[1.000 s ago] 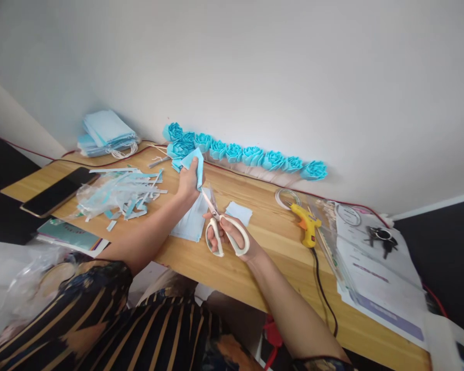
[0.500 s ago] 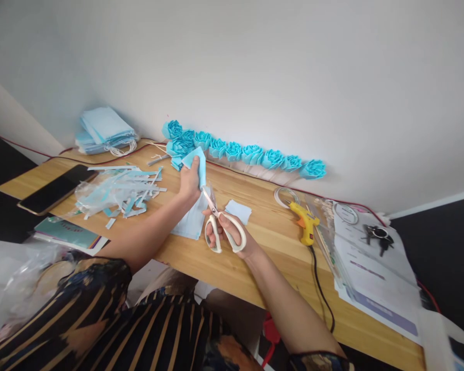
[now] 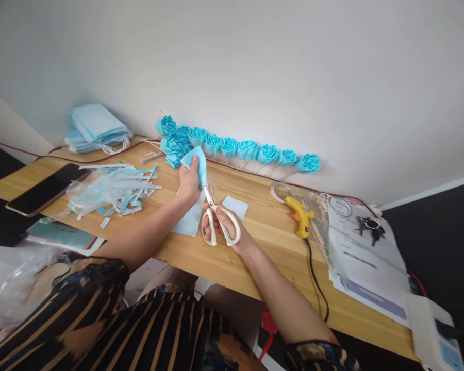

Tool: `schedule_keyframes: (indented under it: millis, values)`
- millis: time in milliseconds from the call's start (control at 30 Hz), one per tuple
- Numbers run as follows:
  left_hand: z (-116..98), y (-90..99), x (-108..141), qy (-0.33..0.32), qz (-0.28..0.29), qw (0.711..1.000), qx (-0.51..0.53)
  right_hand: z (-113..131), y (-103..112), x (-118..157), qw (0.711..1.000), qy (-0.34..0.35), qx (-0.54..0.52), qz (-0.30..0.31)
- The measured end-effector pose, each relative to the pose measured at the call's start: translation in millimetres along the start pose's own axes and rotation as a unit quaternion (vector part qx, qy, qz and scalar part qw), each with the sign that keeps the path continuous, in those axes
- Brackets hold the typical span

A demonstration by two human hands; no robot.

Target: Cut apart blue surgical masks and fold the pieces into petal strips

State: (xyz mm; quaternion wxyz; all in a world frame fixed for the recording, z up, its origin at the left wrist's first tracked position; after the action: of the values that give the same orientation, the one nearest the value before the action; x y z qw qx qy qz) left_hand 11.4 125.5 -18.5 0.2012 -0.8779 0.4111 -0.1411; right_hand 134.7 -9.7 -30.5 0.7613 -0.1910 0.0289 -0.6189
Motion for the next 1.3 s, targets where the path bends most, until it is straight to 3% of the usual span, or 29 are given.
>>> schedule_keyframes:
  millis: [333, 833, 1033, 1300]
  values:
    - [-2, -1.1, -2, -0.045, 0.002, 0.999, -0.006, 2, 2, -1, 1.0, 0.02, 0.001, -0.015]
    - [10, -4.4, 9, -0.047, 0.03, 0.997, -0.054, 5, 4, -5, 0.997, 0.034, -0.052, -0.035]
    - [3, -6.0, 10, -0.073, 0.037, 0.994, -0.071, 9, 0, -2, 0.996, 0.043, -0.066, -0.036]
    - [3, -4.9, 11, -0.061, 0.041, 0.993, -0.093, 9, 1, -1, 0.995, 0.041, -0.081, -0.046]
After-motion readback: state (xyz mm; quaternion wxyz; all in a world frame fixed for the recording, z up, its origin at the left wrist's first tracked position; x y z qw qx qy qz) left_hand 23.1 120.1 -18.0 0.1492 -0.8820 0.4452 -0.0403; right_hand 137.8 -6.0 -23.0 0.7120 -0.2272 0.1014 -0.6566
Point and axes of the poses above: each hand's wrist, its own x-axis away from the middle knuckle, its own y-axis out of the back of the hand, z = x × y, the point moved 9 cm from there along -x, towards the middle knuckle, and after that the axes turned 15 degrees about -z, right-handed, at the moved point
